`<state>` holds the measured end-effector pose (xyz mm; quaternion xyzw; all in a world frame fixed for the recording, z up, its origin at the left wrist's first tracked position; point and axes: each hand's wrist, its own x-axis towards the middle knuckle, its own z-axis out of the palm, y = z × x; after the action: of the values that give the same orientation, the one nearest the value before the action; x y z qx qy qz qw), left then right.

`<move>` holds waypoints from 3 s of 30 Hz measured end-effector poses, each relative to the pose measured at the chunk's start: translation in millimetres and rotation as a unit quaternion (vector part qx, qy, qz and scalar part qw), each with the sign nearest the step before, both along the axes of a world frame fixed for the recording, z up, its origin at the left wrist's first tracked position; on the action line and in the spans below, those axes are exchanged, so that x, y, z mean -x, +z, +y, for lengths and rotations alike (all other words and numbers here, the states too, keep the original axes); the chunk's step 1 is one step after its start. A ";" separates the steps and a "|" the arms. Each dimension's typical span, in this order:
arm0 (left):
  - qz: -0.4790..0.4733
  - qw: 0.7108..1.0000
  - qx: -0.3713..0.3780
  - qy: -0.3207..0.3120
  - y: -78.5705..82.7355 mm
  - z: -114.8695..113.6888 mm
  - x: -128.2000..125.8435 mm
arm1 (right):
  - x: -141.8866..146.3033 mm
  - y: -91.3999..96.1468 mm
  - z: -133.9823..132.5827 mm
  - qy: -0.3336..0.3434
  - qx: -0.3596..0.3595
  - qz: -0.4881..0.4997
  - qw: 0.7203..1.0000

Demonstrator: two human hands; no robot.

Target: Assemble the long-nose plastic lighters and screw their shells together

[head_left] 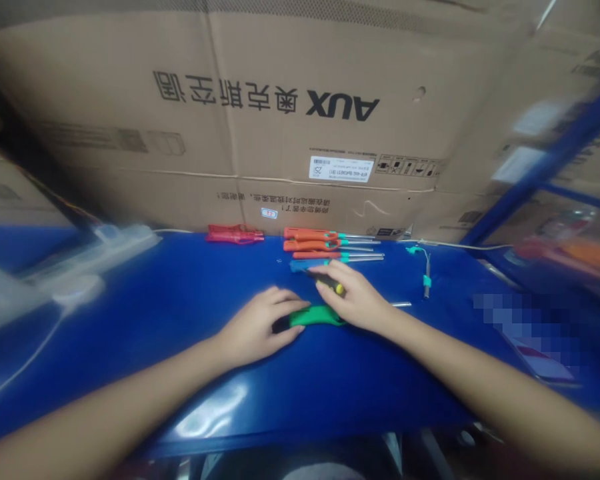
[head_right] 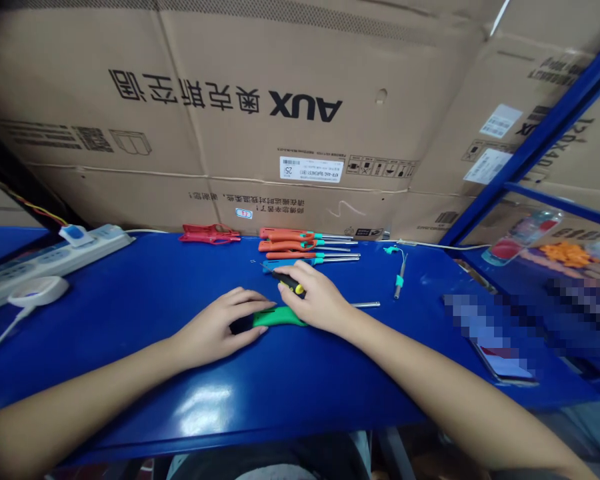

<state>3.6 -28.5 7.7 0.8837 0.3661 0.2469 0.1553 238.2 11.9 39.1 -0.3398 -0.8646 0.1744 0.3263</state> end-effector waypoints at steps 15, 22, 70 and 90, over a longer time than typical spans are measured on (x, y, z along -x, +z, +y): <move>-0.025 0.999 -0.008 -0.023 4.2 -1.3 4.0 | 19.3 -12.7 10.1 0.008 0.024 -0.136 0.990; -0.022 1.000 -0.001 -0.021 4.1 -1.4 3.0 | 10.3 -7.8 7.4 0.022 0.038 -0.040 0.998; -0.236 0.966 0.101 -0.035 3.0 -7.6 -27.2 | -9.4 4.4 -6.2 -0.058 0.443 0.478 0.756; -0.248 0.961 0.106 -0.055 -0.5 -5.2 -26.6 | -10.9 5.3 -8.6 -0.040 0.361 0.471 0.804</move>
<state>30.2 -33.7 7.2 0.7919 0.2912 0.4092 0.3473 249.1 3.3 44.4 -0.3437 -0.4650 0.5995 0.5535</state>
